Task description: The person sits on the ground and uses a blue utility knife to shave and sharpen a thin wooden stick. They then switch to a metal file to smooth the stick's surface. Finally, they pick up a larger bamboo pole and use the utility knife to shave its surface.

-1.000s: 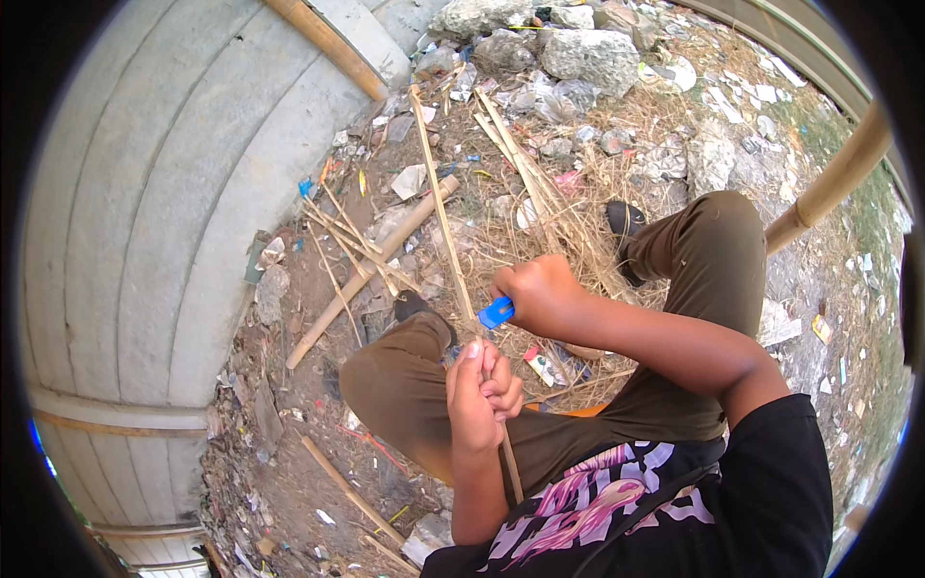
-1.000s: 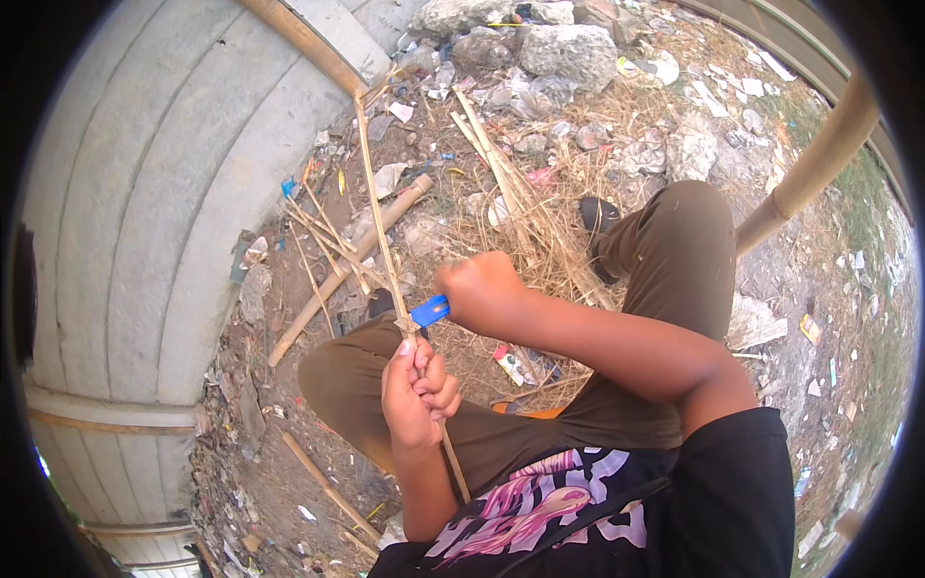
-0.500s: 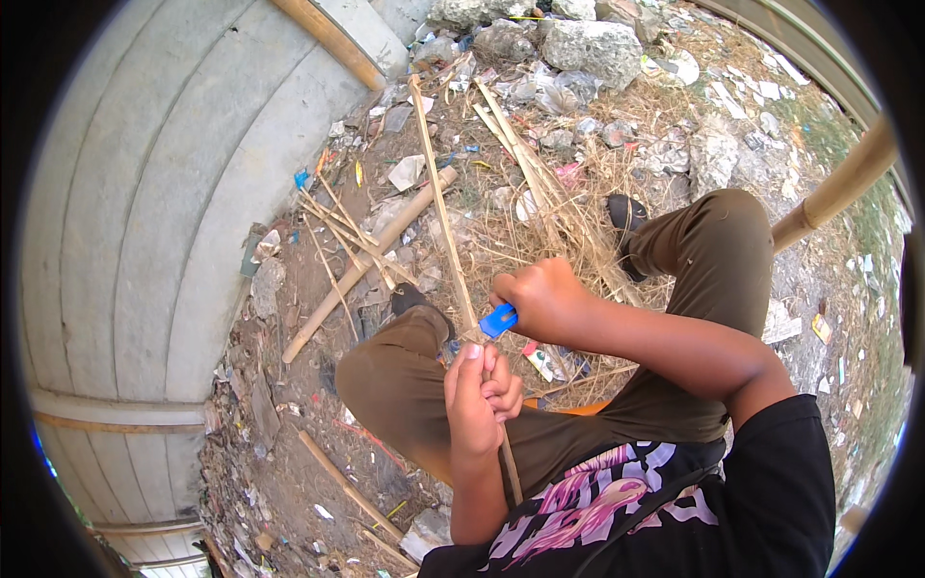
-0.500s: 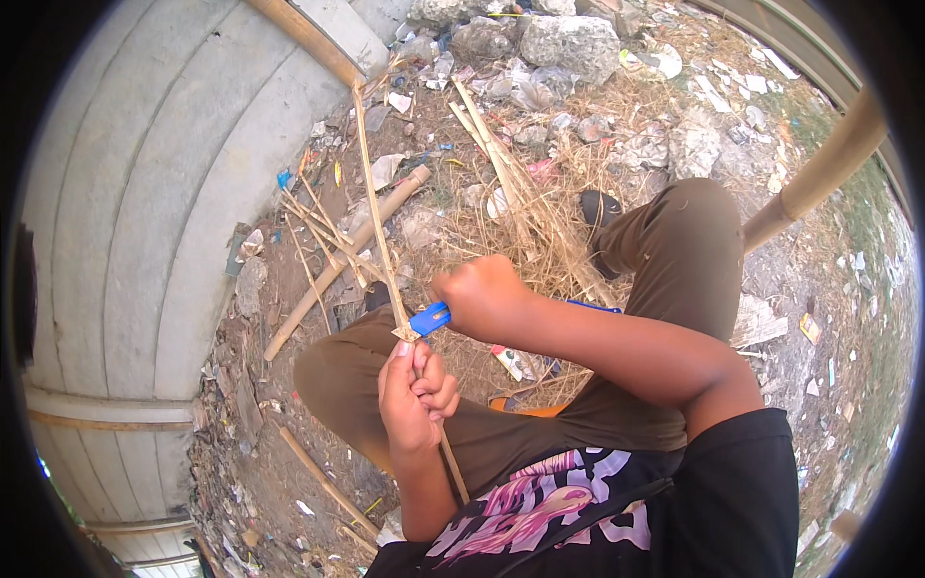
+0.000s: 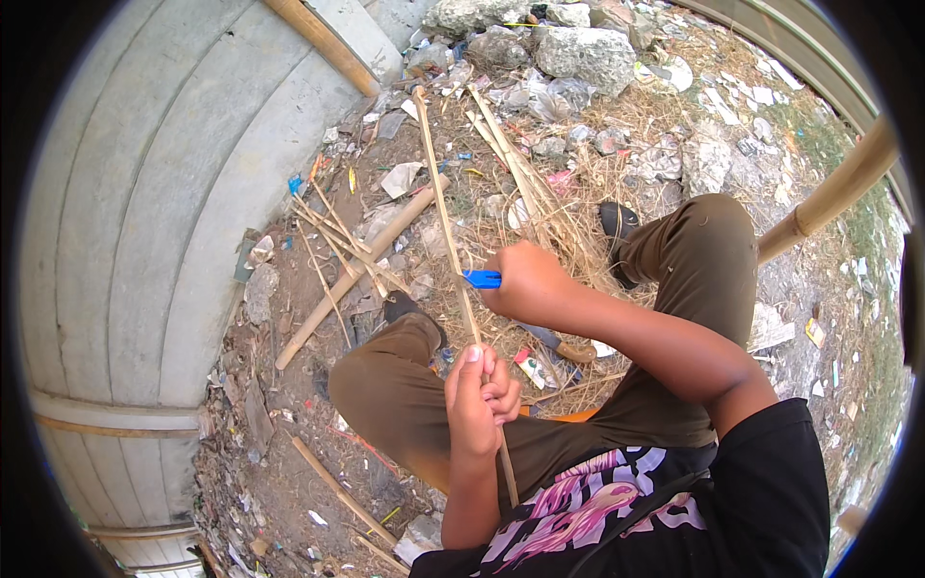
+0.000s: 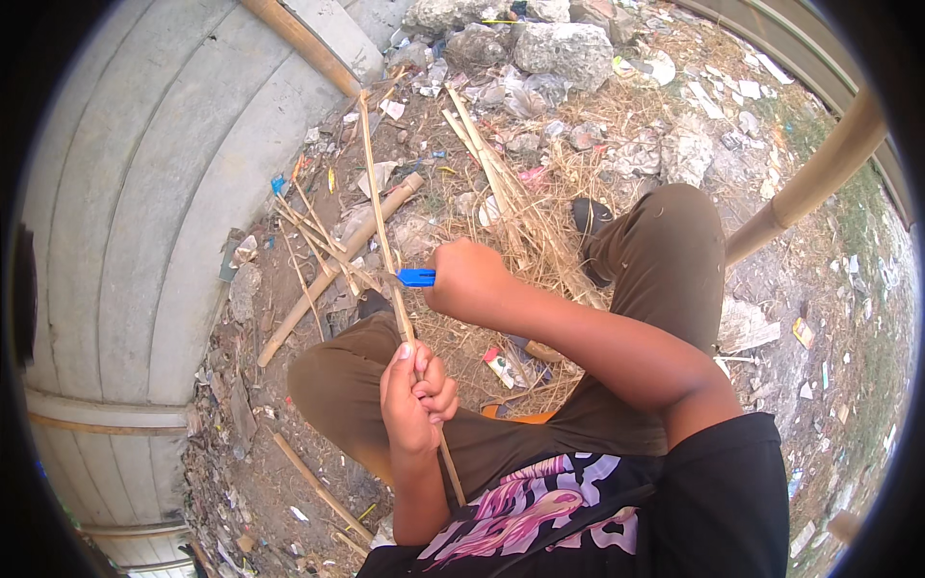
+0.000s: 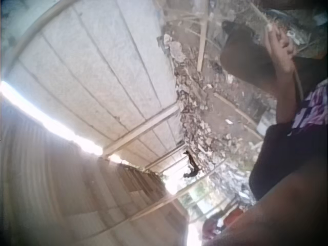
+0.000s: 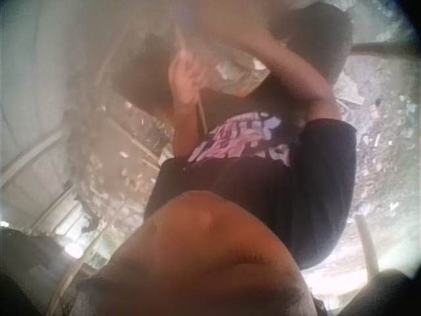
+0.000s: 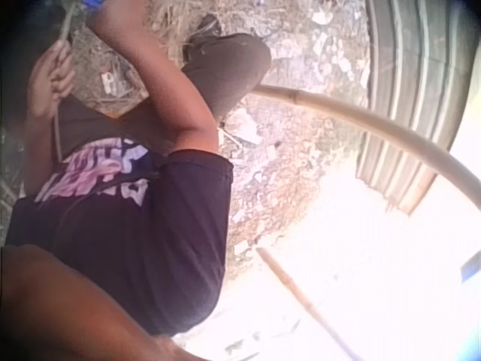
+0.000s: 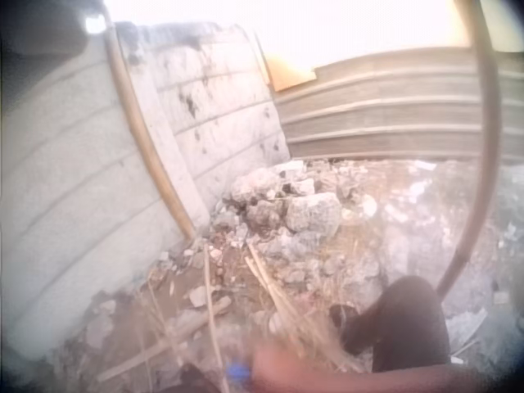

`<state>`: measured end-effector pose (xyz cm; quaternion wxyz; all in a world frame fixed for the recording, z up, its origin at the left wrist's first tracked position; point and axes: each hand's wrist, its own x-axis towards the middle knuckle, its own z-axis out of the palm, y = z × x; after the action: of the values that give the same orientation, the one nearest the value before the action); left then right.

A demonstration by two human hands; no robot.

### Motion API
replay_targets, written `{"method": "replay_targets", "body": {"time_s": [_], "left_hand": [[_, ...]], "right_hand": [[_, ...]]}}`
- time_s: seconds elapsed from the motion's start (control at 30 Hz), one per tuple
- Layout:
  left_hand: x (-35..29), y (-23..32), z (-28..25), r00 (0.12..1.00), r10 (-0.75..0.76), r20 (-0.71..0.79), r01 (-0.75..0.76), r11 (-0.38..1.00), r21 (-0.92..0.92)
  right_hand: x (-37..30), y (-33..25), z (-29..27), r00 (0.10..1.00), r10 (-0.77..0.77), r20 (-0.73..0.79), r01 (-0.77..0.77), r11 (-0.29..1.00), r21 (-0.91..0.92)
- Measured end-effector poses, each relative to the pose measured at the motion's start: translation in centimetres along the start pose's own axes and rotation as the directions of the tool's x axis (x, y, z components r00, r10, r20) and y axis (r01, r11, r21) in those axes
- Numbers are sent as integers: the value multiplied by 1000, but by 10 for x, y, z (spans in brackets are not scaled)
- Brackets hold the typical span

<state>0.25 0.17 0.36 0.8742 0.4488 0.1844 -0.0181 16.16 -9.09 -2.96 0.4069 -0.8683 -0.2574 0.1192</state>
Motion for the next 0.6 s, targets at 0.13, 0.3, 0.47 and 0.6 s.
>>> {"method": "replay_targets", "body": {"time_s": [0.13,0.3,0.47,0.6], "left_hand": [[-3,6,-4,999,-23,49,27,997,-69],[-4,5,-1,999,-33,37,34,999,-23],[-4,3,1,996,-57,65,58,998,-10],[-2,3,3,993,-42,109,52,995,-87]], "right_hand": [[-4,-5,-18,724,-111,680,-336,805,489],[-11,9,3,964,-210,-166,187,972,-144],[4,19,0,872,-321,-369,225,933,-281],[10,5,-1,899,-260,-351,221,964,-148]]}}
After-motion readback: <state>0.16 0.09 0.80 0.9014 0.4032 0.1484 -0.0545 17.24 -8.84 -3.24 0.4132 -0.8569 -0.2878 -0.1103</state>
